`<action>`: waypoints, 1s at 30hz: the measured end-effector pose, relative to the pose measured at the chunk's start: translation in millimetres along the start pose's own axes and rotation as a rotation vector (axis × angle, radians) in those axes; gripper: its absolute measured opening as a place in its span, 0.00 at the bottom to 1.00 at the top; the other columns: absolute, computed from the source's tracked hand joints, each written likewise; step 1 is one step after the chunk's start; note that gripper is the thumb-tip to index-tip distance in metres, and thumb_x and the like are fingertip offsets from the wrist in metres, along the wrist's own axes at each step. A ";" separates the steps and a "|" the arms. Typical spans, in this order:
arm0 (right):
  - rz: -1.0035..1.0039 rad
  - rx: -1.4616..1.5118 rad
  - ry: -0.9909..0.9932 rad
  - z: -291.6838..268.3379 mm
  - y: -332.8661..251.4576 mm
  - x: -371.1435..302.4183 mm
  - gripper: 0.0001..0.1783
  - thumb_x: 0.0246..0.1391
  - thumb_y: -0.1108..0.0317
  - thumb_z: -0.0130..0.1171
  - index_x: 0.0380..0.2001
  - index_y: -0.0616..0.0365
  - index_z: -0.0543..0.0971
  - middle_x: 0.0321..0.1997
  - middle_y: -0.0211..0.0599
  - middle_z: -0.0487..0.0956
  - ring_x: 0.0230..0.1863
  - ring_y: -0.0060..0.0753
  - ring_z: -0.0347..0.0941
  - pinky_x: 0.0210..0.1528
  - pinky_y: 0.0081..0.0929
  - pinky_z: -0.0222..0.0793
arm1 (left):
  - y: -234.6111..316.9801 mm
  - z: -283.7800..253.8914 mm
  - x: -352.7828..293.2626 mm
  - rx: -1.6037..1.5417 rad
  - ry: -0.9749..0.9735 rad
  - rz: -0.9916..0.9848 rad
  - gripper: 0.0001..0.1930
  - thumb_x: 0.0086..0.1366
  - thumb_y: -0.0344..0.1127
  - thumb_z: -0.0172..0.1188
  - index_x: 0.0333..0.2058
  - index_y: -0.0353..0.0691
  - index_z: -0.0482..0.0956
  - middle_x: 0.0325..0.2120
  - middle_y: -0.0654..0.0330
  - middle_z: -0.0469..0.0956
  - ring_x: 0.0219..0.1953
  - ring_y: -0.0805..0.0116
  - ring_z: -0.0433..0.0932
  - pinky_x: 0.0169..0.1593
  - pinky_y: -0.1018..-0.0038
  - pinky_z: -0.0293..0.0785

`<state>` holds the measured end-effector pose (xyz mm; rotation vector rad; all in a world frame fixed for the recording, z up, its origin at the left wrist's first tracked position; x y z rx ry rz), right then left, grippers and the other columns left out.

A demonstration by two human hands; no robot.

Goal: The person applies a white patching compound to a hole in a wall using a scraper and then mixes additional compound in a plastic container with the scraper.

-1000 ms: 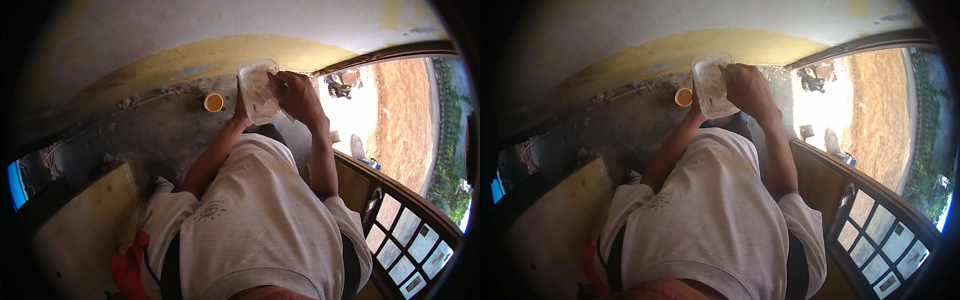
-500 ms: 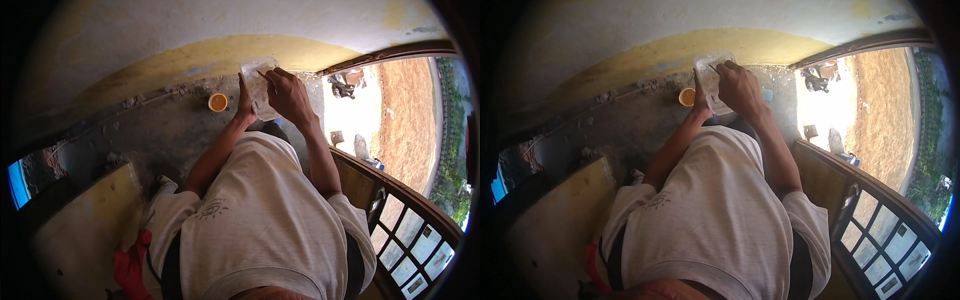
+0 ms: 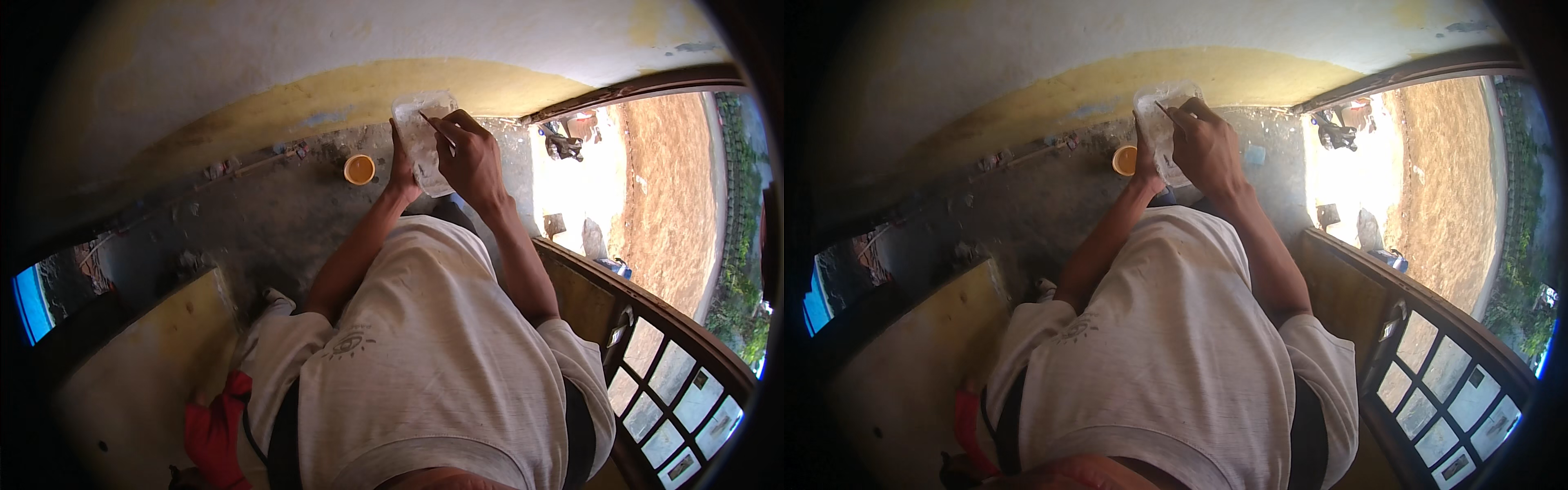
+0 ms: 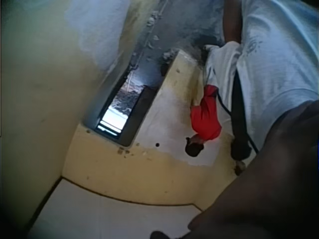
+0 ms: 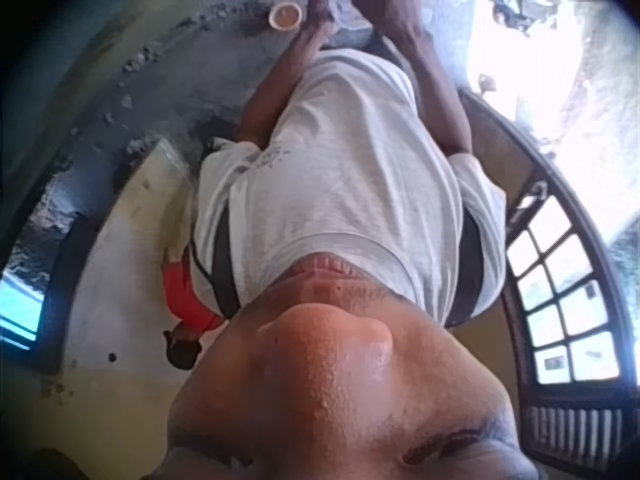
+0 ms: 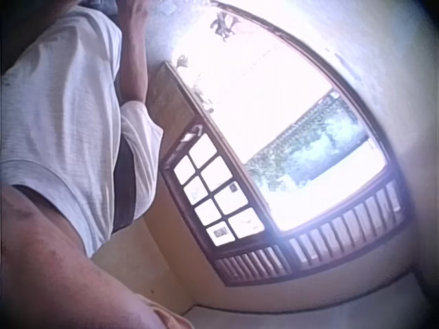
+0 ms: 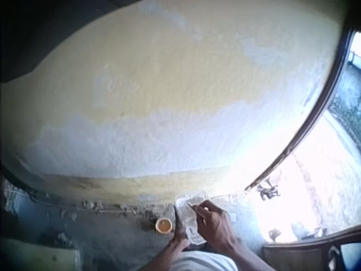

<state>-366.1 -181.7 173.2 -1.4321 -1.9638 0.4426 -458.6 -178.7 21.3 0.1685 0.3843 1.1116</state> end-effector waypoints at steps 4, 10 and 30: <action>-0.015 -0.075 0.028 3.2 -6.3 -1.7 0.21 0.50 0.80 0.58 0.47 0.51 0.86 0.42 0.35 0.81 0.37 0.47 0.81 0.38 0.41 0.80 | -1.2 -1.5 -0.4 0.034 0.089 0.014 0.40 0.72 0.74 0.37 0.66 0.49 0.67 0.58 0.58 0.76 0.59 0.61 0.77 0.61 0.60 0.77; 0.035 0.244 -0.111 10.8 -6.2 -17.2 0.18 0.53 0.79 0.64 0.47 0.50 0.89 0.42 0.38 0.83 0.30 0.41 0.82 0.34 0.35 0.77 | 7.0 -3.0 -4.0 0.142 0.097 0.025 0.47 0.68 0.80 0.32 0.67 0.46 0.65 0.57 0.53 0.76 0.57 0.57 0.79 0.59 0.57 0.79; 0.066 0.147 -0.055 -5.9 -5.6 -17.4 0.11 0.62 0.72 0.64 0.46 0.62 0.86 0.32 0.49 0.84 0.30 0.39 0.83 0.32 0.32 0.74 | -0.3 -6.1 -13.5 0.064 0.008 -0.039 0.40 0.72 0.74 0.34 0.63 0.46 0.70 0.56 0.57 0.77 0.57 0.60 0.79 0.60 0.60 0.78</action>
Point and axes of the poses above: each hand's wrist, its own x-axis towards the middle knuckle, its own z-axis out of the palm, y = z × x, the point moved 4 cm from there along x, towards the middle knuckle
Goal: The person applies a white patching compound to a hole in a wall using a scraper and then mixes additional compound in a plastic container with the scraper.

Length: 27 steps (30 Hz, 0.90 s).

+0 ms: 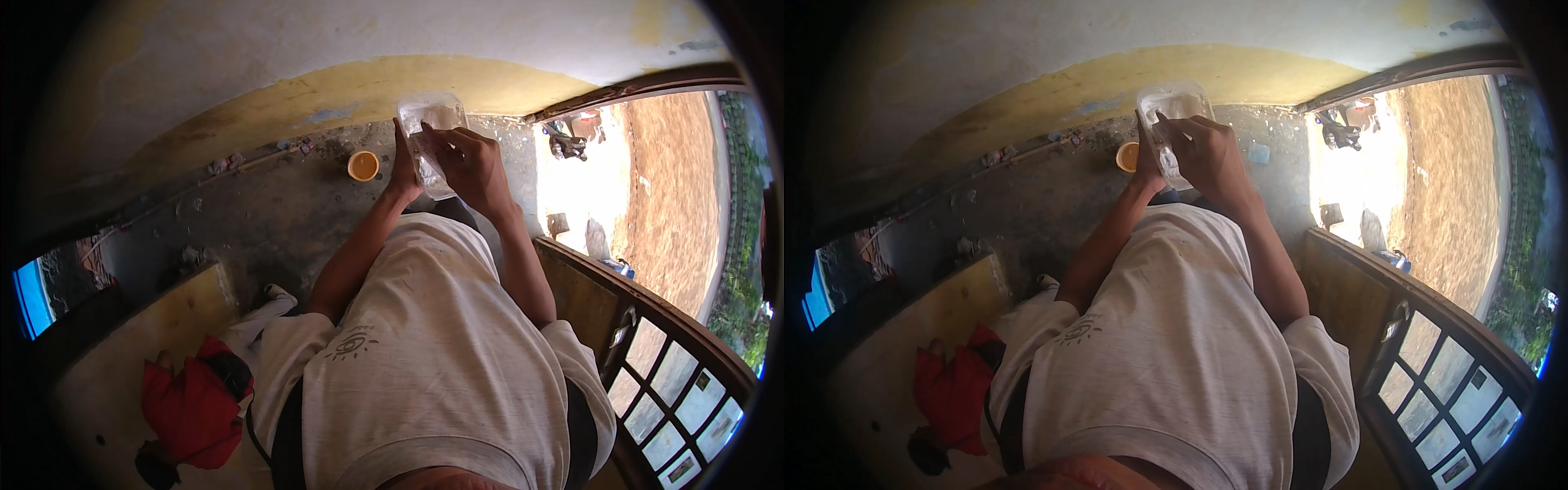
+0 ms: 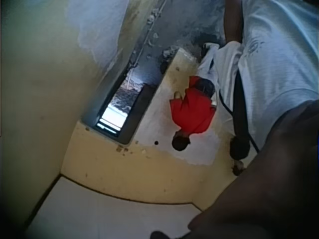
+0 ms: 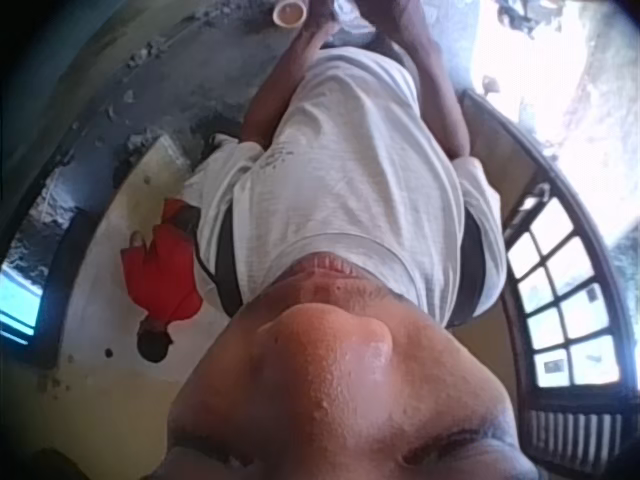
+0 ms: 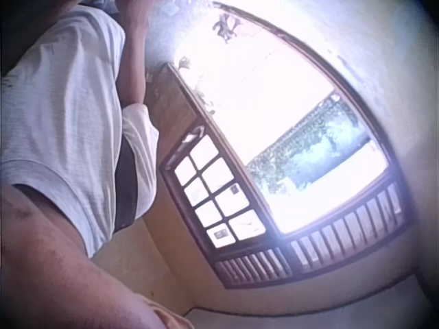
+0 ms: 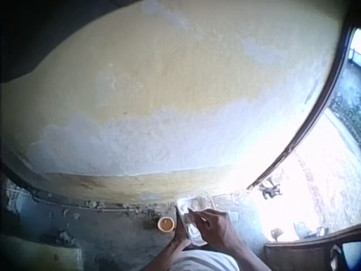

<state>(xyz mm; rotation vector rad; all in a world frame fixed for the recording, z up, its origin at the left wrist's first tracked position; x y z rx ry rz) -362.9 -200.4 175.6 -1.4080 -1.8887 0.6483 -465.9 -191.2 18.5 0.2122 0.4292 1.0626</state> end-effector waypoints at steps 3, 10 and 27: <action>-0.038 -0.015 -0.003 -3.6 4.6 12.4 0.04 0.58 0.76 0.62 0.35 0.66 0.83 0.30 0.51 0.82 0.28 0.54 0.80 0.31 0.42 0.72 | -4.7 -5.3 3.0 0.052 0.027 0.003 0.46 0.68 0.79 0.32 0.67 0.47 0.65 0.60 0.55 0.74 0.61 0.58 0.76 0.64 0.56 0.75; -0.033 0.020 0.000 -1.2 -1.8 12.5 0.05 0.59 0.76 0.61 0.36 0.67 0.84 0.29 0.53 0.81 0.29 0.57 0.79 0.33 0.43 0.73 | -1.9 -2.8 2.2 -0.043 -0.077 0.035 0.42 0.72 0.75 0.33 0.65 0.45 0.67 0.57 0.58 0.77 0.58 0.62 0.78 0.61 0.60 0.77; -0.055 -0.027 0.117 1.0 12.3 17.2 0.08 0.61 0.74 0.63 0.42 0.62 0.86 0.30 0.49 0.82 0.24 0.42 0.78 0.30 0.34 0.71 | 3.3 1.0 -3.9 -0.051 0.047 0.053 0.34 0.75 0.68 0.40 0.64 0.48 0.70 0.56 0.60 0.78 0.56 0.62 0.79 0.58 0.60 0.79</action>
Point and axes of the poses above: each hand's wrist, its own x-axis towards the middle knuckle, its own z-axis out of the palm, y = z × x, the point moved 4 cm from there along x, towards the middle knuckle
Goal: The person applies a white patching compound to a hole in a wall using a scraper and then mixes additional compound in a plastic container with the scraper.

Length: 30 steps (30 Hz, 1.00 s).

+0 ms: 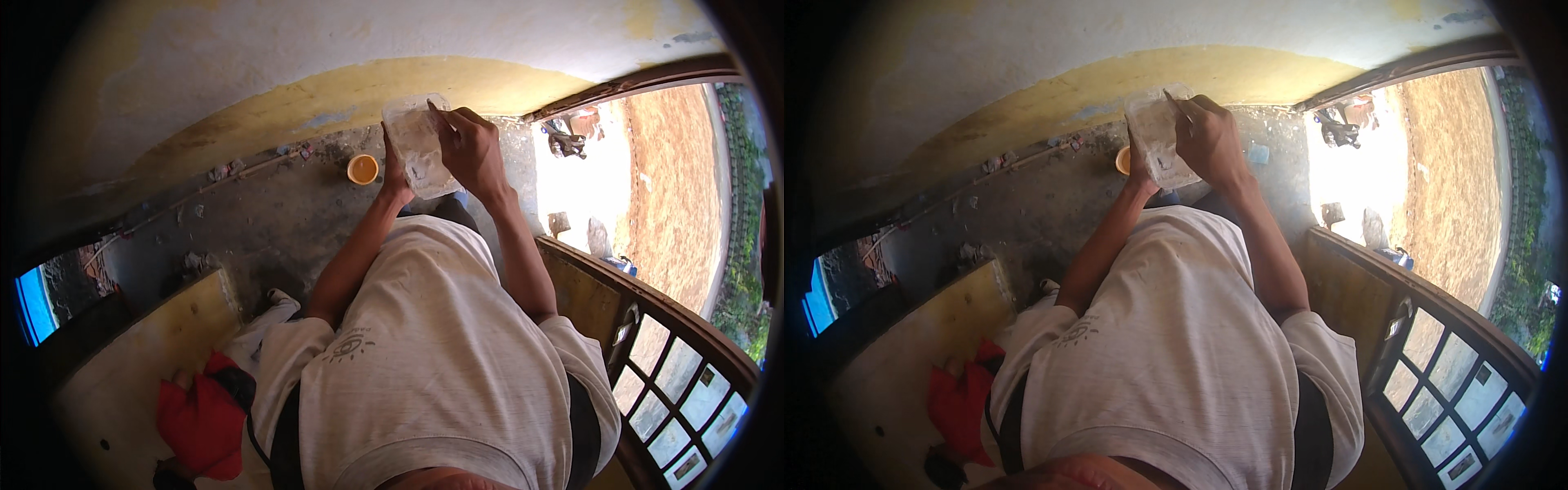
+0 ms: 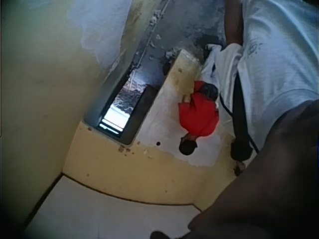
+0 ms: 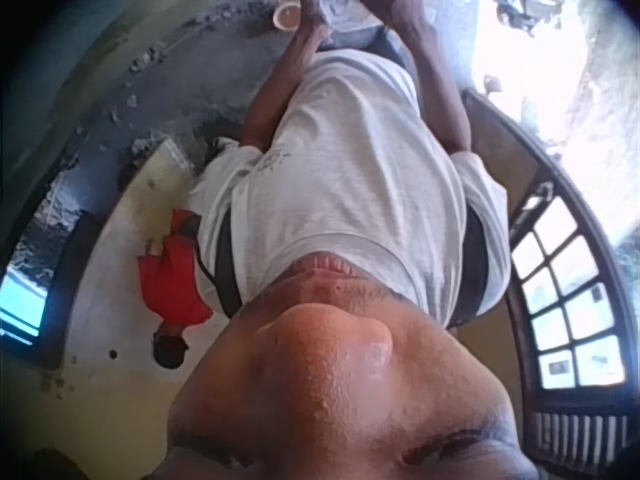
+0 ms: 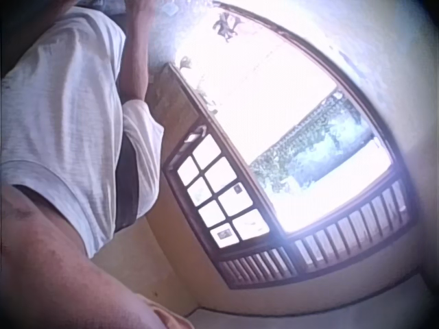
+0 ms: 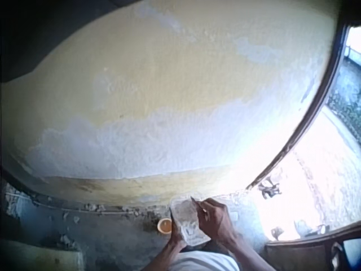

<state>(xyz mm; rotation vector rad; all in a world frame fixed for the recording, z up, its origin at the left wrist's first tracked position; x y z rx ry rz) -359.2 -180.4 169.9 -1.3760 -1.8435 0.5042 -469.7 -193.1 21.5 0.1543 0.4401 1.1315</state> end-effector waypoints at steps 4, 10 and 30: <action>0.043 0.039 -0.129 -1.7 -1.2 -4.1 0.09 0.61 0.74 0.62 0.43 0.62 0.86 0.31 0.49 0.82 0.26 0.40 0.78 0.31 0.34 0.72 | 3.0 3.6 0.3 0.022 -0.047 0.000 0.35 0.75 0.69 0.39 0.64 0.47 0.70 0.58 0.59 0.77 0.58 0.61 0.78 0.59 0.60 0.78; -0.028 -0.026 -0.093 1.2 1.7 -4.1 0.10 0.60 0.76 0.62 0.44 0.62 0.86 0.30 0.48 0.81 0.27 0.43 0.79 0.31 0.36 0.72 | 0.1 -2.5 4.4 0.038 -0.021 -0.007 0.38 0.73 0.71 0.37 0.65 0.47 0.69 0.59 0.59 0.76 0.59 0.61 0.77 0.61 0.59 0.77; 0.062 0.083 0.020 2.4 -8.4 -9.4 0.10 0.61 0.72 0.65 0.44 0.61 0.87 0.34 0.44 0.84 0.26 0.31 0.79 0.30 0.28 0.73 | -2.5 -0.3 2.9 0.104 -0.024 0.000 0.44 0.71 0.76 0.29 0.66 0.47 0.67 0.58 0.58 0.76 0.58 0.60 0.78 0.62 0.59 0.76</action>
Point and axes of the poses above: each hand's wrist, its own x-axis towards the middle knuckle, its own z-axis out of the palm, y = z × x, the point moved 4 cm from there along x, towards the middle knuckle
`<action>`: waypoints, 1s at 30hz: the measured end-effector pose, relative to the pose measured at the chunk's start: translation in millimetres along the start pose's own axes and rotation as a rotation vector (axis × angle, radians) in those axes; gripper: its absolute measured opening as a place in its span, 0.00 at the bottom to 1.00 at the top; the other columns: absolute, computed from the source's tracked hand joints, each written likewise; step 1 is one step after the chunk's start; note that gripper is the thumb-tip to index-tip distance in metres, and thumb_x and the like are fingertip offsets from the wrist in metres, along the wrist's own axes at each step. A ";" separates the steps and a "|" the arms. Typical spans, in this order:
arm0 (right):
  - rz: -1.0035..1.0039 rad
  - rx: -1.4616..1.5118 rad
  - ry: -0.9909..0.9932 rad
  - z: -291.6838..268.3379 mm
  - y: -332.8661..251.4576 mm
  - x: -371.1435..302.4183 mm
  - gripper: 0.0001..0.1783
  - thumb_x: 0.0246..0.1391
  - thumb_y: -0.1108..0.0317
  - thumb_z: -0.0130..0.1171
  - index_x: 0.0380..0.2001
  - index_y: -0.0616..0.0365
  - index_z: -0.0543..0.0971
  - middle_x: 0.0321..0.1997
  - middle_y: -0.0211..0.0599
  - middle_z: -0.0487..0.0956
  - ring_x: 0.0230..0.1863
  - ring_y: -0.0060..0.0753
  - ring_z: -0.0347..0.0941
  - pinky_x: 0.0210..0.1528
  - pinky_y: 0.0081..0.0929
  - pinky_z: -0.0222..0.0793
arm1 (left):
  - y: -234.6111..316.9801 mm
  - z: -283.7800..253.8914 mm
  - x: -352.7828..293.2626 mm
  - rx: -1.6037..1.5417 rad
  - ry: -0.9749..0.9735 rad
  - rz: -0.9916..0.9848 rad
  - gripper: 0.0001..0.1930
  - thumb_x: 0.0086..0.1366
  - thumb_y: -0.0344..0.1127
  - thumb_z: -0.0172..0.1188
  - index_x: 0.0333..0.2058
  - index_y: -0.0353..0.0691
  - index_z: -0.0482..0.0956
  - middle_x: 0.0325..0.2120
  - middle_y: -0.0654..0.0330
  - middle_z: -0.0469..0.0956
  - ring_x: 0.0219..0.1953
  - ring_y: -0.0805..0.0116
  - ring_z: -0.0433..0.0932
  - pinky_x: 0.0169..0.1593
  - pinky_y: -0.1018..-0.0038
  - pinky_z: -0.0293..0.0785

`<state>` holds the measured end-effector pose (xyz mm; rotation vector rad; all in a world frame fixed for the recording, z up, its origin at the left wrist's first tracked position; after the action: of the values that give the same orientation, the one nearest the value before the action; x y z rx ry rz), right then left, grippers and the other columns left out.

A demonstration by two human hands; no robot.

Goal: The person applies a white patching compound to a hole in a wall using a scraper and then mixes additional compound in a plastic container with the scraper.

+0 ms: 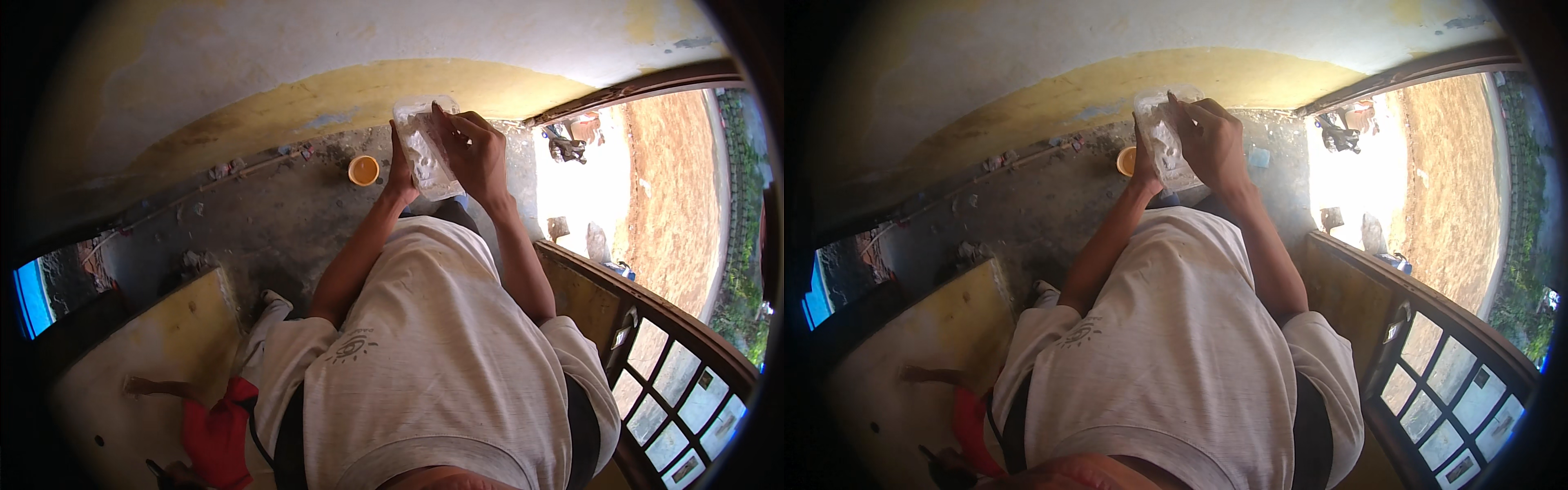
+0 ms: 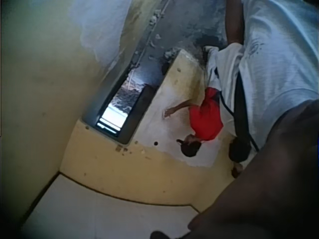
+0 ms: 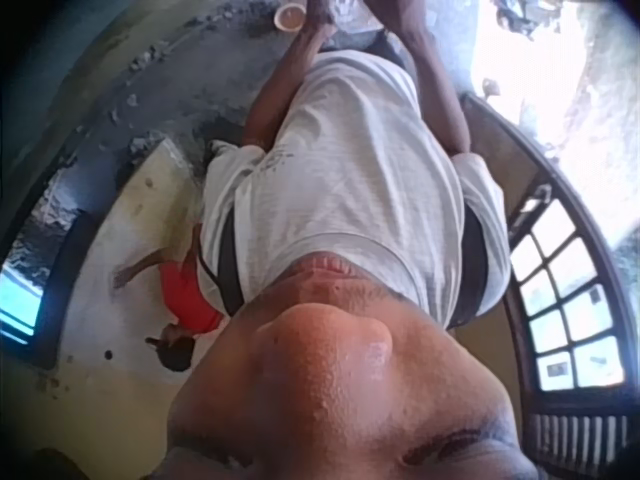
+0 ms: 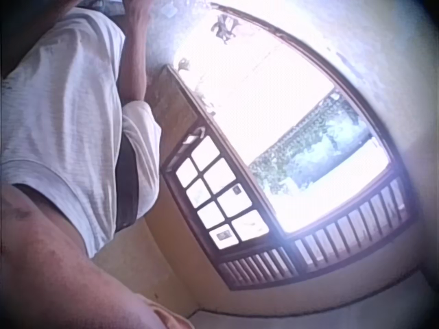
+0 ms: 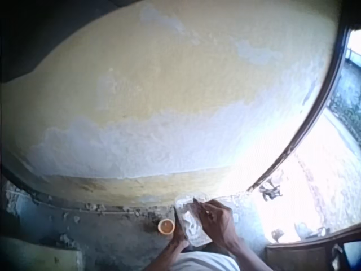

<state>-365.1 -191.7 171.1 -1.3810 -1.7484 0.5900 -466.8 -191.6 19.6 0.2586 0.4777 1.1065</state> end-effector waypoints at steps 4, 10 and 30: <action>0.000 0.002 -0.120 5.6 3.6 -0.8 0.06 0.60 0.72 0.64 0.36 0.65 0.86 0.29 0.54 0.82 0.29 0.54 0.80 0.32 0.40 0.74 | -0.2 -6.7 -4.7 0.048 0.042 -0.014 0.43 0.71 0.76 0.31 0.66 0.47 0.68 0.58 0.58 0.77 0.59 0.62 0.77 0.61 0.59 0.77; 0.040 -0.103 -0.074 -6.5 -6.2 5.9 0.05 0.56 0.77 0.62 0.33 0.67 0.85 0.30 0.53 0.81 0.31 0.55 0.80 0.35 0.43 0.75 | 1.8 -9.8 -5.8 -0.065 0.011 -0.005 0.42 0.71 0.76 0.32 0.66 0.48 0.67 0.58 0.58 0.76 0.59 0.62 0.77 0.62 0.59 0.77; -0.032 -0.146 -0.137 -2.8 -11.8 7.0 0.10 0.54 0.80 0.61 0.39 0.68 0.85 0.37 0.51 0.83 0.35 0.52 0.82 0.39 0.40 0.77 | -10.4 -1.4 -11.3 -0.103 0.015 -0.029 0.42 0.71 0.76 0.34 0.66 0.49 0.67 0.58 0.58 0.76 0.58 0.59 0.78 0.59 0.56 0.79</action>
<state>-370.0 -188.8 183.9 -1.4378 -1.9530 0.5600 -463.2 -206.4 16.7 0.1522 0.4349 1.1015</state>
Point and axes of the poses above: each hand's wrist, its own x-axis towards the middle knuckle, its own z-axis out of the palm, y = z × x, the point moved 4 cm from there along x, towards the middle knuckle
